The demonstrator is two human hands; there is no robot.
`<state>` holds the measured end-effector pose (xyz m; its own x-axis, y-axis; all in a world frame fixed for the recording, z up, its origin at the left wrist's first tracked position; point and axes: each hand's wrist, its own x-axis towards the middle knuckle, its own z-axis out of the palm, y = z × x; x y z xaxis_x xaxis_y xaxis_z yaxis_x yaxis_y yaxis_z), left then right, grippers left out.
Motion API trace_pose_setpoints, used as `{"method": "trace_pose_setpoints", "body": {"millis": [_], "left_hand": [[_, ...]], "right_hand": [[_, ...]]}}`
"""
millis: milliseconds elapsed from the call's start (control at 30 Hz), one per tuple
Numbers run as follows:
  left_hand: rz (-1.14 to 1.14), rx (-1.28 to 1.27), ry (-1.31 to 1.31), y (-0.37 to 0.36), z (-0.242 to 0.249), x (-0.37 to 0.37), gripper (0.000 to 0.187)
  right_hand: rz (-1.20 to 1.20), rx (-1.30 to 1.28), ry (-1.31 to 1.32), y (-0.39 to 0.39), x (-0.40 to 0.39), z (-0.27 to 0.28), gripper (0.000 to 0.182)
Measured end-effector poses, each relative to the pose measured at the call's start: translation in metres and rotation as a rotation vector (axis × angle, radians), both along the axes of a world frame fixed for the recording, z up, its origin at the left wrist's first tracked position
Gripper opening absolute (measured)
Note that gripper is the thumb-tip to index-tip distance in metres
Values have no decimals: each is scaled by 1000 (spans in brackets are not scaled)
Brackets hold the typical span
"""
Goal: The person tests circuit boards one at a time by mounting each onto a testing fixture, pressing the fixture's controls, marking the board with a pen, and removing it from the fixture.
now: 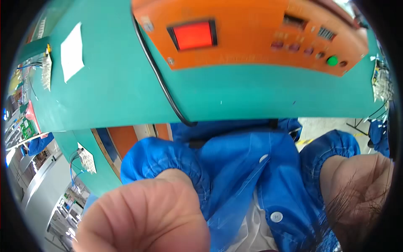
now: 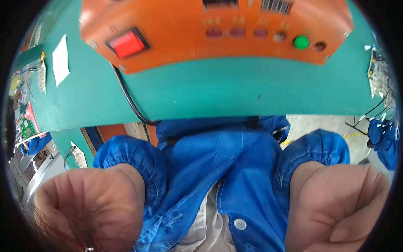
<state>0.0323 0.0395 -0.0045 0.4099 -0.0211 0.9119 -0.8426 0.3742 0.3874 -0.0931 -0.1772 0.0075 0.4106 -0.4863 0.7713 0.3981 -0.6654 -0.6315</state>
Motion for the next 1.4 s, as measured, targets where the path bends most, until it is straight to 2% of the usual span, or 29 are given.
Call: {"method": "trace_pose_setpoints", "body": {"millis": [33,100,233,267,300,333,400,433,467,533,567,633,667,700,800,1033,1100,1133,1233,1267,1367,1400], "left_hand": [[11,23,-55,-3,3,7,47],[35,62,-166,-12,11,21,55],[95,45,-382,-18,19,46,67],[127,-24,-304,-19,25,52,49],[163,-89,-224,-22,32,57,38],[180,-34,-101,-22,41,58,32],[130,30,-227,-38,26,97,49],[83,198,-276,-39,22,120,53],[59,323,-227,-45,17,142,55],[85,446,-173,-65,-17,174,56],[120,520,-162,-69,-31,182,58],[14,591,-47,-75,-44,178,66],[-81,620,36,-74,-46,173,78],[-86,625,39,-74,-45,169,78],[-147,839,-18,-77,-44,162,97],[-235,907,-7,-74,-51,162,109],[-237,930,5,-75,-50,162,110],[-234,927,9,-75,-50,160,112],[-177,977,-27,-71,-42,153,116],[-132,1035,-79,-69,-38,152,119],[-154,995,-59,-68,-46,151,121],[-146,985,-68,-68,-46,150,120]], "right_hand": [[2,-27,-28,-2,4,4,33],[11,27,-170,-2,6,9,46],[-62,-98,-222,-12,13,13,43],[-37,-141,-280,-21,19,19,36],[-3,-178,-337,-35,22,25,30],[217,-169,-236,-63,8,22,44],[48,-229,-244,-97,41,18,50],[2,-191,-136,-118,46,10,44],[-155,-296,-11,-129,61,9,35],[-218,-10,136,-155,81,-17,25],[-196,-24,122,-167,82,-34,25],[-50,390,305,-188,81,-60,20],[-45,390,303,-189,84,-64,20],[-74,379,370,-189,83,-67,19],[-90,354,482,-197,89,-76,16],[-62,429,641,-206,88,-90,16],[-18,337,759,-206,90,-98,23],[-93,211,893,-207,88,-98,34],[-111,168,974,-179,89,-62,34],[-101,162,975,-178,88,-65,34],[-56,122,869,-195,85,-86,29],[-49,204,819,-204,86,-94,26]]}}
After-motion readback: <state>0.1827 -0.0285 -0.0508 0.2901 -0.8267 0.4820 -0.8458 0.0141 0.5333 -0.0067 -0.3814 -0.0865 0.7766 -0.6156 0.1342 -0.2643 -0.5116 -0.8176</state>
